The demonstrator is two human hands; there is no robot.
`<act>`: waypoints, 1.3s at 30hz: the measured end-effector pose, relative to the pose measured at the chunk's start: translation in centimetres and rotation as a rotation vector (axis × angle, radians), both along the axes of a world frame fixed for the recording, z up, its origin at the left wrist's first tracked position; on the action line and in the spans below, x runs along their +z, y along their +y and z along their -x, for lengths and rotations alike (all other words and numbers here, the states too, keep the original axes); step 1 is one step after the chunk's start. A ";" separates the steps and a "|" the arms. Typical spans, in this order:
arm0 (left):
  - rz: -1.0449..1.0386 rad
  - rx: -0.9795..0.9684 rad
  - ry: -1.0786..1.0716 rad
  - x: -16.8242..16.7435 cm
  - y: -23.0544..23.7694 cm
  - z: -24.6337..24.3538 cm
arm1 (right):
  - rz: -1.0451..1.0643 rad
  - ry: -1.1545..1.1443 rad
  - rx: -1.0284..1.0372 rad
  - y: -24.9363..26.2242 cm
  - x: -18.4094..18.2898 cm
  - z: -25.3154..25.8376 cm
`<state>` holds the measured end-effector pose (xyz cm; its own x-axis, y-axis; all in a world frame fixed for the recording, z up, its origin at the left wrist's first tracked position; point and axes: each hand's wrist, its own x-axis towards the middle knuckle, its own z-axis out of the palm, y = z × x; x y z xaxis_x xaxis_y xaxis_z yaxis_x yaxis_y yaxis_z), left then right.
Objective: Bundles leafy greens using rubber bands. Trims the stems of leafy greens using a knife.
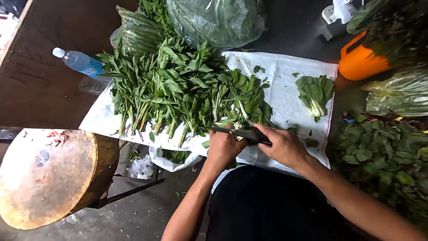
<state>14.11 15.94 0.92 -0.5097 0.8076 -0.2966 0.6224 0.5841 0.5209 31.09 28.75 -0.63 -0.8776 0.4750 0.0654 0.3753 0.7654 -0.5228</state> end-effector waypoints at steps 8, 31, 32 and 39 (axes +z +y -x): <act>0.005 0.010 -0.022 0.2 0.0 0.0 | -0.042 0.003 0.007 0.0 0.1 -0.1; -0.486 -0.149 0.272 -1.0 -2.3 0.7 | -0.026 0.085 -0.035 -0.7 1.8 0.6; -0.491 -0.153 0.278 -1.0 -2.3 0.8 | -0.026 0.076 -0.031 -0.7 1.9 0.6; -0.567 -0.142 0.332 -0.9 -3.1 0.7 | 0.036 -0.027 -0.056 0.6 0.3 0.5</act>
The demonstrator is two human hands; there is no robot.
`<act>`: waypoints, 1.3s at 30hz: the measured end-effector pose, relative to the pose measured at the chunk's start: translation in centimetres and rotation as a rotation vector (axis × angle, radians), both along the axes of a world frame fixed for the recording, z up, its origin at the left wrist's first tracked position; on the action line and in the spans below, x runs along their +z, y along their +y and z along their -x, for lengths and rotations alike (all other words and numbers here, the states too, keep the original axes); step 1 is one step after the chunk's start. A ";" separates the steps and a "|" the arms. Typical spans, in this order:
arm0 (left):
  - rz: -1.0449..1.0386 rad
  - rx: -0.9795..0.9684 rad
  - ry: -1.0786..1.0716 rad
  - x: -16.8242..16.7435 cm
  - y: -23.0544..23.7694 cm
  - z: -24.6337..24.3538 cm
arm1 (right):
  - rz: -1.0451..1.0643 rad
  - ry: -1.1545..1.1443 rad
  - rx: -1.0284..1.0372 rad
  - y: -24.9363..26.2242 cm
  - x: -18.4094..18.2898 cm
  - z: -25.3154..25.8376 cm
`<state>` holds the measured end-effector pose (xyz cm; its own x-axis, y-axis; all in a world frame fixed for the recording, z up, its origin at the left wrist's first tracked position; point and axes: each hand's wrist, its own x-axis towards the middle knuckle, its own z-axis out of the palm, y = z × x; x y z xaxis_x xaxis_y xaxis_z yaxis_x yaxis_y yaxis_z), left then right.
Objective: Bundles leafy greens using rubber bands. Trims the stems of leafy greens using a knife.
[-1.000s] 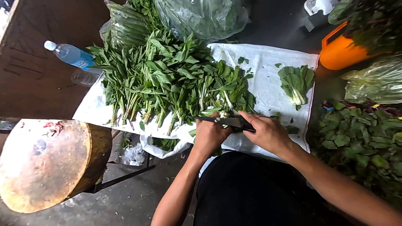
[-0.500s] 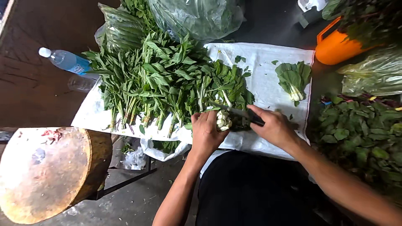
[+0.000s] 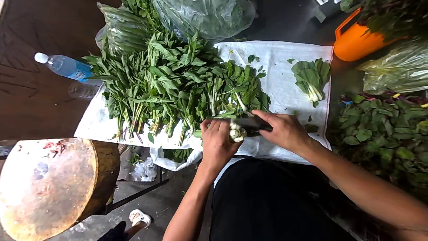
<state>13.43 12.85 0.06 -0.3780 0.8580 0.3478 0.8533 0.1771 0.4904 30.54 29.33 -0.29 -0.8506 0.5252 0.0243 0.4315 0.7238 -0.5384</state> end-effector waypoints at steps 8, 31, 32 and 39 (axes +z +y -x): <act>-0.049 0.091 -0.177 0.0 -0.2 -0.1 | 0.055 0.069 -0.074 -1.6 1.4 0.3; 0.167 0.220 -0.826 2.5 0.6 -0.1 | 0.105 0.136 -0.060 -1.9 0.5 0.5; 0.160 0.195 -0.838 2.4 0.6 0.0 | 0.053 0.180 -0.020 -2.3 0.7 0.9; 0.221 0.184 -0.730 2.3 0.5 0.2 | -0.068 0.205 0.058 -2.4 1.2 1.5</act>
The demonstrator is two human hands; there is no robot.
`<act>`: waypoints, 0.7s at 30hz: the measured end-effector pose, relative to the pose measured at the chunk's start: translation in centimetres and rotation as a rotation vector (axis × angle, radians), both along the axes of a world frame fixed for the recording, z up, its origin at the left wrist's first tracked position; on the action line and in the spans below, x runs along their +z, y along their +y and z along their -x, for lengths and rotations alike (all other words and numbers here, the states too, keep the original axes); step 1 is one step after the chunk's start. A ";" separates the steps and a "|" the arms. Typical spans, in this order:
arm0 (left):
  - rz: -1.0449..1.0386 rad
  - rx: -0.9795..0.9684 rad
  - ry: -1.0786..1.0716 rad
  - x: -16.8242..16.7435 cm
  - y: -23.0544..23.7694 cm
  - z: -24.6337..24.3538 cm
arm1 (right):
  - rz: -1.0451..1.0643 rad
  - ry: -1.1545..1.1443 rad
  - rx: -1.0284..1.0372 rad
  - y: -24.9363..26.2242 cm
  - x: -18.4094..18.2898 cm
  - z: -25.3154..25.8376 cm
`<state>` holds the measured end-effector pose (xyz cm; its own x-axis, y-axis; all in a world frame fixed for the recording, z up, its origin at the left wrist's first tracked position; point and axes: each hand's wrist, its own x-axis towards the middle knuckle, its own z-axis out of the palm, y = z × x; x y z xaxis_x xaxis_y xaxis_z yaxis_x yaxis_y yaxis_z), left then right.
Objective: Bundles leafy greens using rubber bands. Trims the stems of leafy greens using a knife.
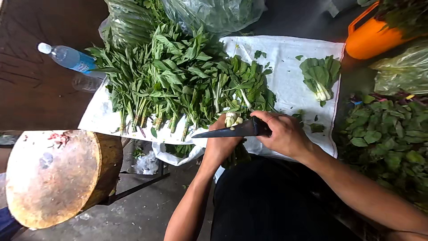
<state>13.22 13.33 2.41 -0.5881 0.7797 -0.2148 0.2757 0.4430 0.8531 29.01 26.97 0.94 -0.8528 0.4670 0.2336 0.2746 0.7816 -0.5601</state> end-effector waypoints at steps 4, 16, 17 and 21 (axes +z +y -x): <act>0.006 0.006 -0.012 0.2 0.1 0.0 | -0.012 -0.012 0.009 0.1 0.2 0.1; 0.117 0.092 0.043 0.3 0.5 0.2 | 0.327 -0.220 -0.208 1.9 -0.2 0.3; 0.097 0.104 0.095 -0.1 0.7 0.2 | 0.373 -0.209 -0.166 1.0 0.2 0.4; 0.069 0.145 0.184 -0.9 1.6 0.3 | 0.608 -0.196 -0.157 -0.8 0.5 1.4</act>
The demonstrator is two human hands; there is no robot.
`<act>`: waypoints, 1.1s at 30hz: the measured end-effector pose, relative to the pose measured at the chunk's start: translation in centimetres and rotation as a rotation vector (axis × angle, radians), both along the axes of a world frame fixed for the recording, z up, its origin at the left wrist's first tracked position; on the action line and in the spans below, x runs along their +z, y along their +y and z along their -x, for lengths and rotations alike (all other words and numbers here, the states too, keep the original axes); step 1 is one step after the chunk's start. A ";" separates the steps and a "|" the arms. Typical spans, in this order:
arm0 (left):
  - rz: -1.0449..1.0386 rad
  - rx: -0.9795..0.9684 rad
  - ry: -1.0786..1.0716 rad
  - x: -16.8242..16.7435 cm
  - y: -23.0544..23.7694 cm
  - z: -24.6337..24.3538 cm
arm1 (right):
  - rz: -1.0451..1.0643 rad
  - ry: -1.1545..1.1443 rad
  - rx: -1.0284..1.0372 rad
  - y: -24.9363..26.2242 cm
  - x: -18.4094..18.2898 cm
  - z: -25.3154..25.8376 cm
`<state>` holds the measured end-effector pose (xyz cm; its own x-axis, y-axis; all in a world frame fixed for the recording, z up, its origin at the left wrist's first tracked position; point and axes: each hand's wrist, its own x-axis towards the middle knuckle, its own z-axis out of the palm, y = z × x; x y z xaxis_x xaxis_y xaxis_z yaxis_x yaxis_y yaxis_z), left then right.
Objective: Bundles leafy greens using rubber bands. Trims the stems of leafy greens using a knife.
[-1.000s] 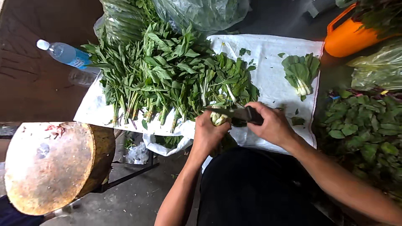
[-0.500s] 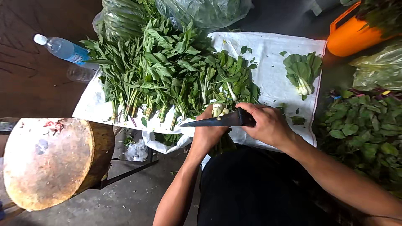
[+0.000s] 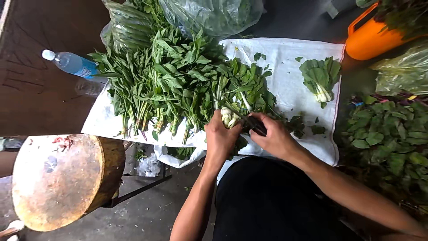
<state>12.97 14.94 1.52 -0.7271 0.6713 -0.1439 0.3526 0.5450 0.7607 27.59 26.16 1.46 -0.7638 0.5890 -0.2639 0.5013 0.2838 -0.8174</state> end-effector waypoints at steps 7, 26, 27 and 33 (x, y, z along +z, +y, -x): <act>0.127 -0.136 0.023 -0.5 0.5 0.0 | 0.138 0.432 -0.036 1.1 -0.8 1.5; -0.143 -0.018 -0.116 -0.5 0.5 -0.1 | -0.137 0.196 -0.063 2.1 -1.8 0.7; -0.134 -0.006 -0.064 -0.6 0.6 -0.1 | -0.188 0.139 -0.047 1.7 -1.8 0.7; -0.171 -0.020 0.082 -1.2 0.7 -0.4 | -0.310 0.007 -0.031 0.7 -1.4 1.3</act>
<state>13.34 15.63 0.32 -0.7179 0.6954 0.0327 0.4267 0.4023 0.8100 26.34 26.81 0.11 -0.7451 0.6640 -0.0624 0.5083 0.5049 -0.6977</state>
